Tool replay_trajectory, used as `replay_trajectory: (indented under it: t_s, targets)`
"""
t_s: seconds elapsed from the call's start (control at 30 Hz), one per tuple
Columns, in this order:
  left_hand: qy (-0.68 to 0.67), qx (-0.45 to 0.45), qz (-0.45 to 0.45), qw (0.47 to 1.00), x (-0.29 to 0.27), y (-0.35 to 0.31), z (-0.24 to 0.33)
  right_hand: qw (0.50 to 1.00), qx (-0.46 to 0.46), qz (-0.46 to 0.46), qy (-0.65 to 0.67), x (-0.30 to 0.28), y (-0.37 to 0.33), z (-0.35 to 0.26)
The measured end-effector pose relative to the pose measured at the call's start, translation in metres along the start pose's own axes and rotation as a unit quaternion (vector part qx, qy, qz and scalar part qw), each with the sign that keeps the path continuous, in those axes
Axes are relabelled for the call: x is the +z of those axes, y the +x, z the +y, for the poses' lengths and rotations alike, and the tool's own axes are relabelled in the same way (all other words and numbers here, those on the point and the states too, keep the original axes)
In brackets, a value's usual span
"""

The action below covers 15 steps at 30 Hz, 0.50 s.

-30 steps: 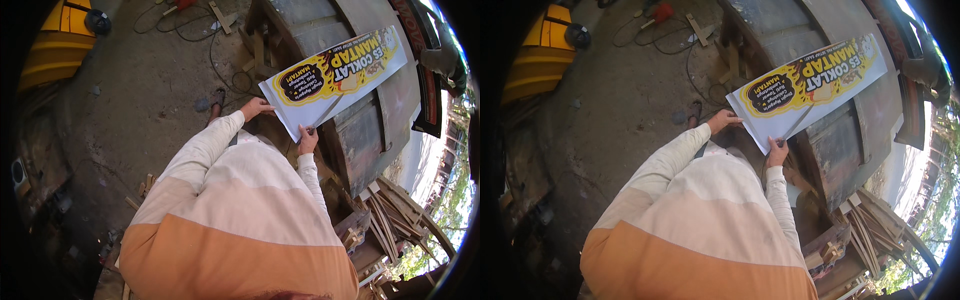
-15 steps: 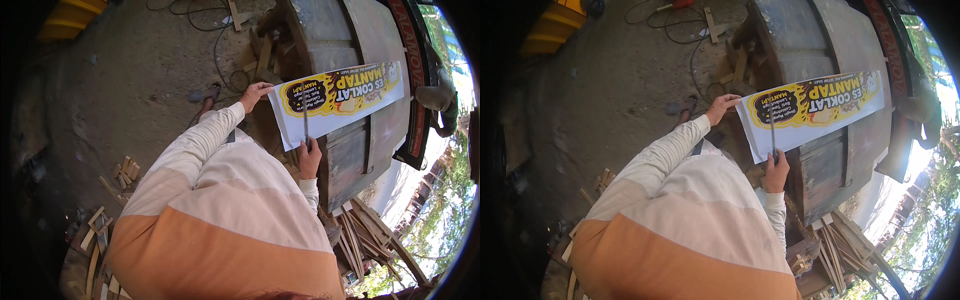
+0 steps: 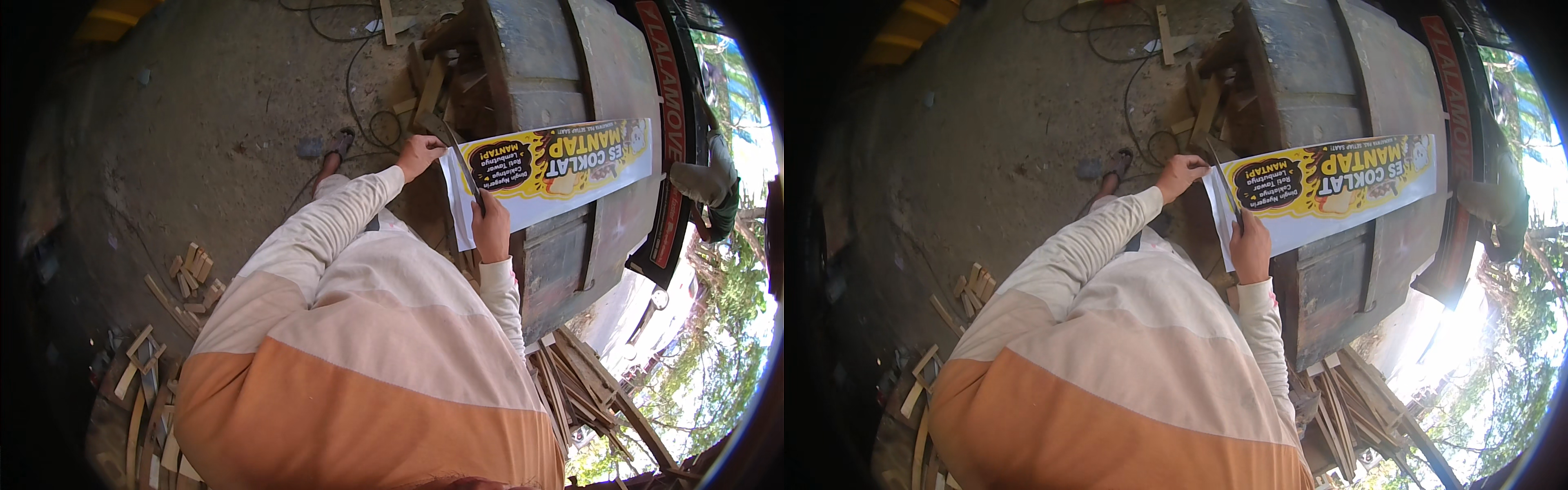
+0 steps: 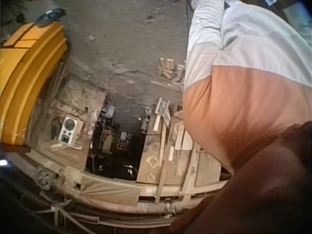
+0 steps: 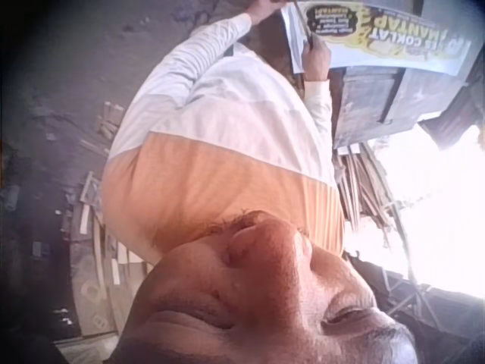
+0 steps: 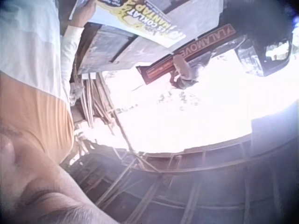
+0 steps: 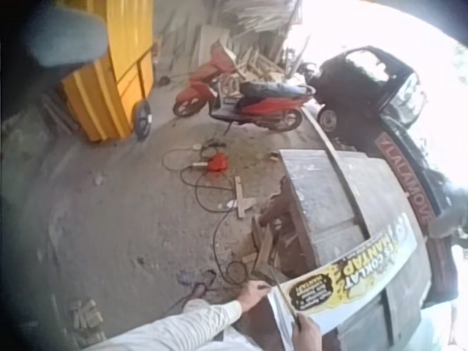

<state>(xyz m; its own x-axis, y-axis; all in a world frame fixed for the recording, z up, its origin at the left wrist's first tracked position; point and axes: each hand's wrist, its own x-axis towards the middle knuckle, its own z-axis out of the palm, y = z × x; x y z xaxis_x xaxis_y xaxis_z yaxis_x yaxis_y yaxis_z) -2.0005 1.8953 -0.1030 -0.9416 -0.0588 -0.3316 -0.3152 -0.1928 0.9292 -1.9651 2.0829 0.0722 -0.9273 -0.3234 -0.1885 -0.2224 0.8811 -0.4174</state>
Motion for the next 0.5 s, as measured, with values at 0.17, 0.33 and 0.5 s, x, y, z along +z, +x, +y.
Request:
replay_trajectory:
  t_s: [0.17,0.33,0.5]
  targets:
    - [-0.025,-0.031,-0.003,0.999,0.0,-0.001,0.004,1.0,-0.012,-0.013,-0.023,0.006,0.008,0.005]
    - [-0.049,-0.045,-0.004,0.998,0.001,0.0,0.004,0.999,-0.01,-0.011,-0.036,0.007,0.008,0.005]
    - [-0.092,-0.056,-0.005,0.994,0.003,0.005,-0.004,0.999,-0.014,-0.008,-0.048,0.006,0.009,0.002]
